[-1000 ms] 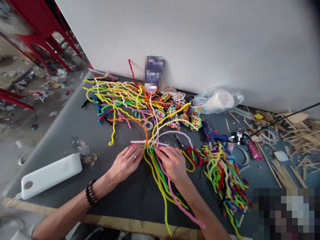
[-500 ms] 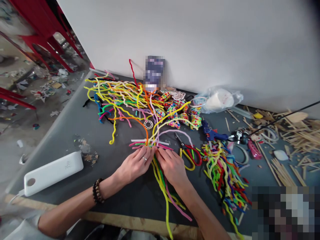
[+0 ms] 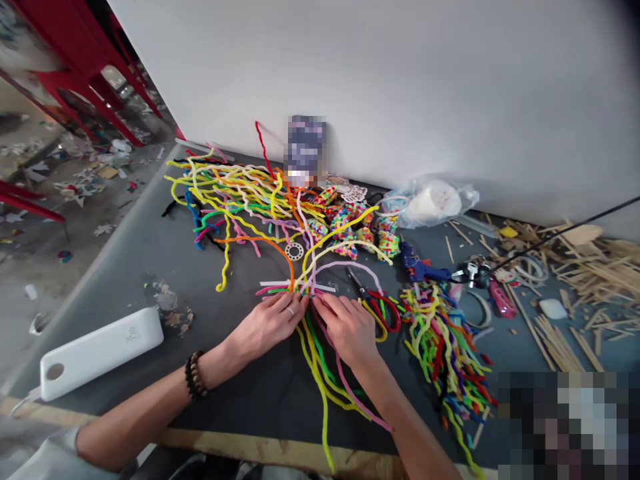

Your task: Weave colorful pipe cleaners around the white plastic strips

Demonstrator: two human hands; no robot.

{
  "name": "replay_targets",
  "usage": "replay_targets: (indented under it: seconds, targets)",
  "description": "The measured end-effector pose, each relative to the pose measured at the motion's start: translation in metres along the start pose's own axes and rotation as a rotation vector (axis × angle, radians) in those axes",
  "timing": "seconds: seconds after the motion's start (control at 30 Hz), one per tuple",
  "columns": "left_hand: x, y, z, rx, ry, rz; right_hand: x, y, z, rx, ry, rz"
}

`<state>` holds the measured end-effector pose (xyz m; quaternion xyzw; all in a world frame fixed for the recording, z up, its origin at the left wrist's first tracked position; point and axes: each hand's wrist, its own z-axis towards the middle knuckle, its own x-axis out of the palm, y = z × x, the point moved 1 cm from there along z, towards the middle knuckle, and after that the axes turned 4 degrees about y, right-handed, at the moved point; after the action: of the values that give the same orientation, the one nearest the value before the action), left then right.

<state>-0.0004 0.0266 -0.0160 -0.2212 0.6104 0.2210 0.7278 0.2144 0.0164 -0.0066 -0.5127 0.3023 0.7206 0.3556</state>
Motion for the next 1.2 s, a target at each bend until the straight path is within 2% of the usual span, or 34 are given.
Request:
replay_targets:
  seconds: [0.13,0.23,0.4,0.47,0.67,0.8,0.97,1.2]
  targets:
    - [0.002,0.004,-0.001,-0.024,0.015,-0.081,-0.003,-0.004,0.006,0.120,0.069,0.166]
    - [0.003,0.004,0.001,-0.059,0.027,-0.134,-0.005,-0.005,0.015,0.210,0.054,0.277]
    - [0.002,0.003,0.003,-0.061,0.060,-0.130,0.006,-0.008,0.034,0.371,-0.003,0.136]
    - [0.002,0.002,0.003,-0.053,0.064,-0.086,0.012,-0.011,0.042,0.369,0.011,0.099]
    - [0.006,-0.001,0.000,-0.054,0.055,-0.017,0.018,-0.014,0.056,0.286,0.067,0.255]
    - [0.005,-0.003,0.002,-0.043,0.053,0.006,0.019,-0.012,0.058,0.329,0.058,0.295]
    - [0.002,-0.004,0.003,-0.004,0.043,0.062,0.022,-0.016,0.056,0.458,0.005,0.518]
    - [0.007,-0.005,-0.004,0.017,0.016,0.162,-0.002,-0.014,0.049,0.475,0.035,0.500]
